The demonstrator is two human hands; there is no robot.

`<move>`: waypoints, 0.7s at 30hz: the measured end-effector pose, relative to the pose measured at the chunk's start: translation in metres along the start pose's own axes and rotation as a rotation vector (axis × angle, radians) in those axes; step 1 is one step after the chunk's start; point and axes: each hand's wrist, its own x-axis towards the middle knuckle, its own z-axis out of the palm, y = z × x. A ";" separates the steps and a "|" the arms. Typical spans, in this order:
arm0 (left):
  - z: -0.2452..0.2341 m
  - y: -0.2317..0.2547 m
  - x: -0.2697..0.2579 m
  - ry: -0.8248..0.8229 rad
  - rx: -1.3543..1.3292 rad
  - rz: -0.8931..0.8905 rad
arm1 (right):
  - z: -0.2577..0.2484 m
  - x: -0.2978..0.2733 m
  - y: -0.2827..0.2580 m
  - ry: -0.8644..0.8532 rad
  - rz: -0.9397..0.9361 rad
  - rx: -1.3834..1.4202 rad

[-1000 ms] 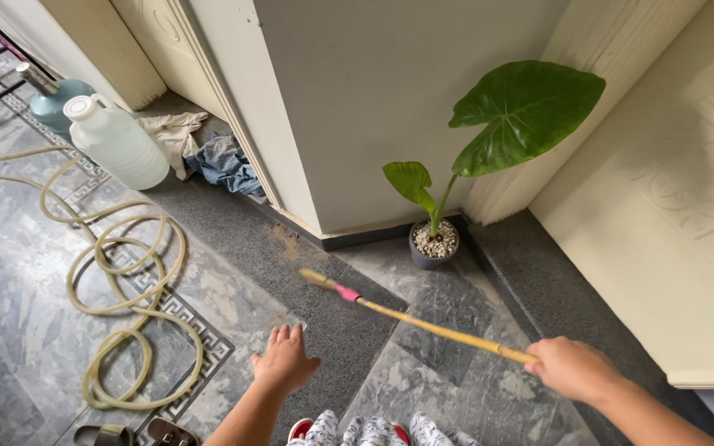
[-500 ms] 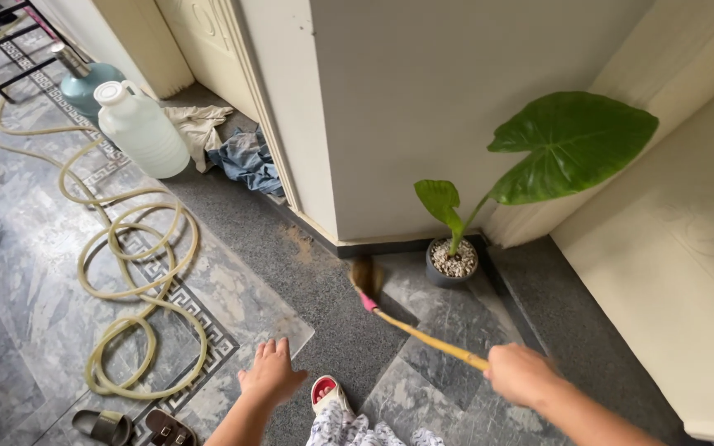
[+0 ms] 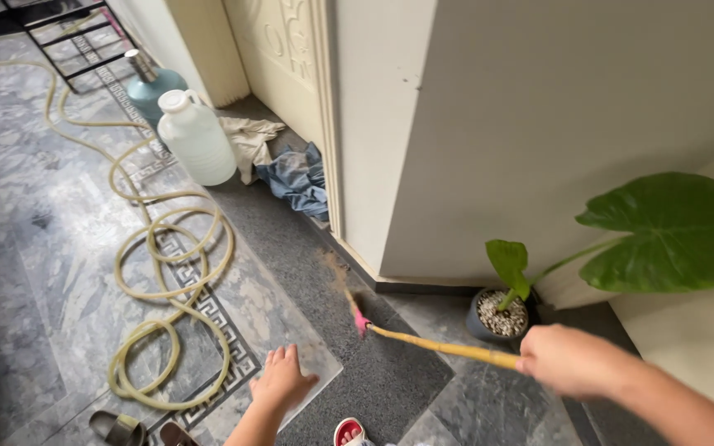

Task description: Sweep a dusty floor and wash a cleaning rag in a sink.

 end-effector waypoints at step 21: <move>0.132 0.028 -0.130 0.626 -1.391 -0.349 | -0.023 0.075 -0.215 -0.363 -0.670 0.066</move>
